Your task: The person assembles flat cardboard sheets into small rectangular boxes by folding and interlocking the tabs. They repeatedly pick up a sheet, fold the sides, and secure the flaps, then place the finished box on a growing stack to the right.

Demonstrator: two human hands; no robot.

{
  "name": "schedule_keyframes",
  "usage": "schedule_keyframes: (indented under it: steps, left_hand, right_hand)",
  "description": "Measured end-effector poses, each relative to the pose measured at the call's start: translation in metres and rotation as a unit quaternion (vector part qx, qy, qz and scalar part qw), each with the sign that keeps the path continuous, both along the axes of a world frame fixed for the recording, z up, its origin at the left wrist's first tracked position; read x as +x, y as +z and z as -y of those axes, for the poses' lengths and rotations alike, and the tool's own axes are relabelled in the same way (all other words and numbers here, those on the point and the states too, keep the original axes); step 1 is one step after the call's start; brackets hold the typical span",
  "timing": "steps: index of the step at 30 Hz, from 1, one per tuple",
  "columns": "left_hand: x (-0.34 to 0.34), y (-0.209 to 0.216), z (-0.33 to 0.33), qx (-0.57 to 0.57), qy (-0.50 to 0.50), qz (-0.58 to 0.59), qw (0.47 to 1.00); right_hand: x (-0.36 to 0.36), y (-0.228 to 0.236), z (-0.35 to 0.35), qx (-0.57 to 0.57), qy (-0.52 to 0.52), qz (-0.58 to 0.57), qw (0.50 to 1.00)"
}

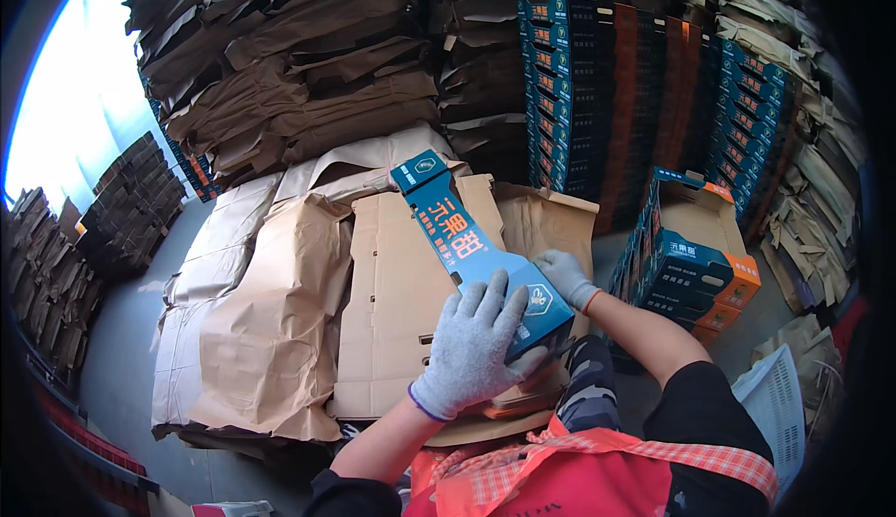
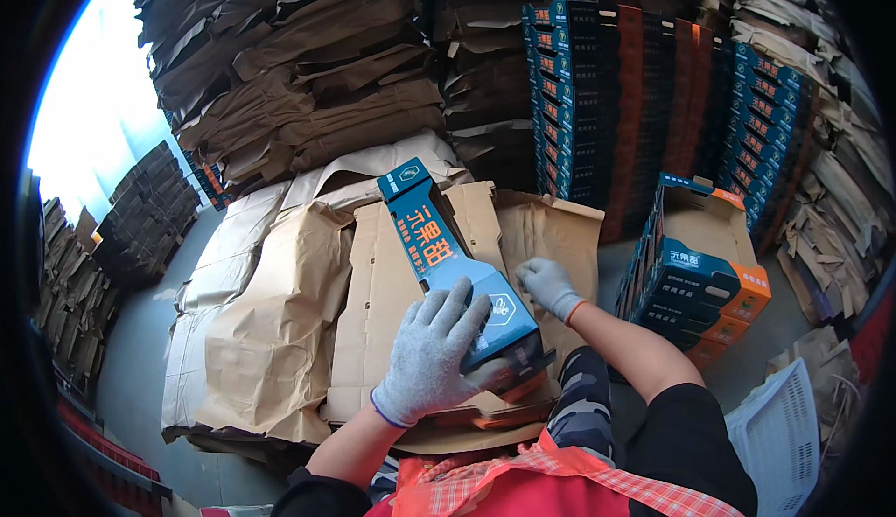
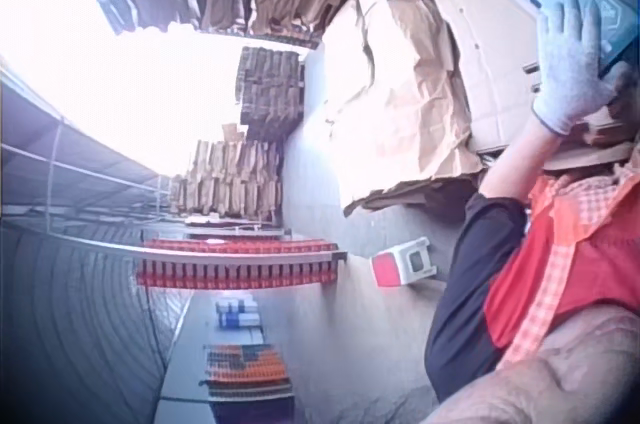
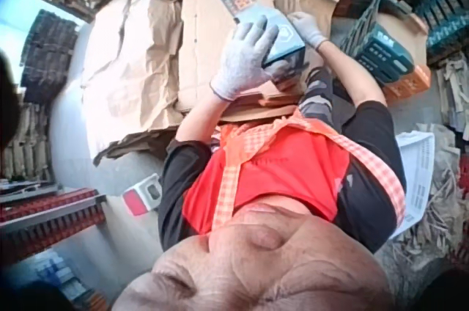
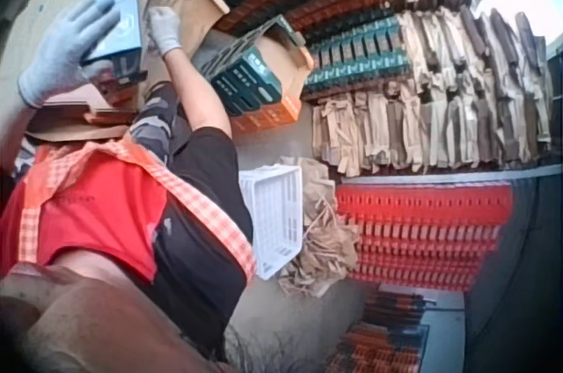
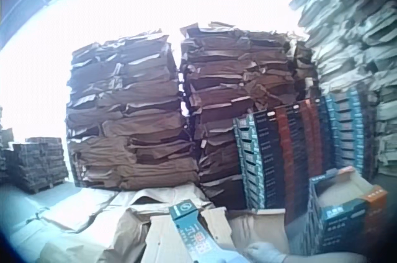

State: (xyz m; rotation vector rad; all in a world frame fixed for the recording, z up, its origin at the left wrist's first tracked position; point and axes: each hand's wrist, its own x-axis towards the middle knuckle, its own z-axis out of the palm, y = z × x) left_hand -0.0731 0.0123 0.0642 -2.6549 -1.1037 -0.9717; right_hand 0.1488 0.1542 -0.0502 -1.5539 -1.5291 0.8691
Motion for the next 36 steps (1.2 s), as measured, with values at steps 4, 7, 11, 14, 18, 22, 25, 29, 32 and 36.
schedule_keyframes:
  steps: [4,7,11,14,18,22,25,29,32,36]
  left_hand:
    - [0.041,-0.014,-0.024,0.054,-0.049,0.139,0.988]
    - [0.059,-0.027,-0.032,0.092,-0.066,0.253,0.961]
    - [0.071,-0.049,-0.024,0.092,0.018,0.309,0.946]
    - [0.077,-0.066,-0.017,-0.100,-0.010,0.441,0.892]
    - [0.080,-0.080,-0.019,-0.208,-0.033,0.476,0.854]
    - [0.080,-0.084,-0.018,-0.317,-0.072,0.459,0.827]
    - [0.065,-0.084,-0.006,-0.334,-0.067,0.453,0.824]
    - [0.001,-0.085,0.014,-0.138,0.024,0.442,0.886]
    - [-0.078,-0.096,0.039,0.073,0.013,0.273,0.959]
    - [-0.159,-0.133,0.092,-0.095,0.233,0.247,0.936]
  right_hand:
    - [0.010,0.103,0.026,0.342,0.110,-0.258,0.897]
    - [-0.006,0.139,0.063,0.263,0.243,0.056,0.932]
    - [-0.024,0.169,0.070,0.130,0.267,0.270,0.916]
    - [-0.036,0.180,0.059,-0.013,0.284,0.191,0.939]
    - [-0.055,0.175,0.047,0.109,0.369,0.385,0.839]
    - [-0.083,0.161,0.045,0.280,0.464,0.391,0.744]
    - [-0.109,0.165,0.056,0.275,0.463,0.437,0.720]
    - [-0.147,0.173,0.082,0.247,0.505,0.131,0.817]
    - [-0.152,0.156,0.091,0.307,0.507,-0.040,0.805]
    - [-0.143,0.089,0.087,0.243,0.467,0.111,0.843]
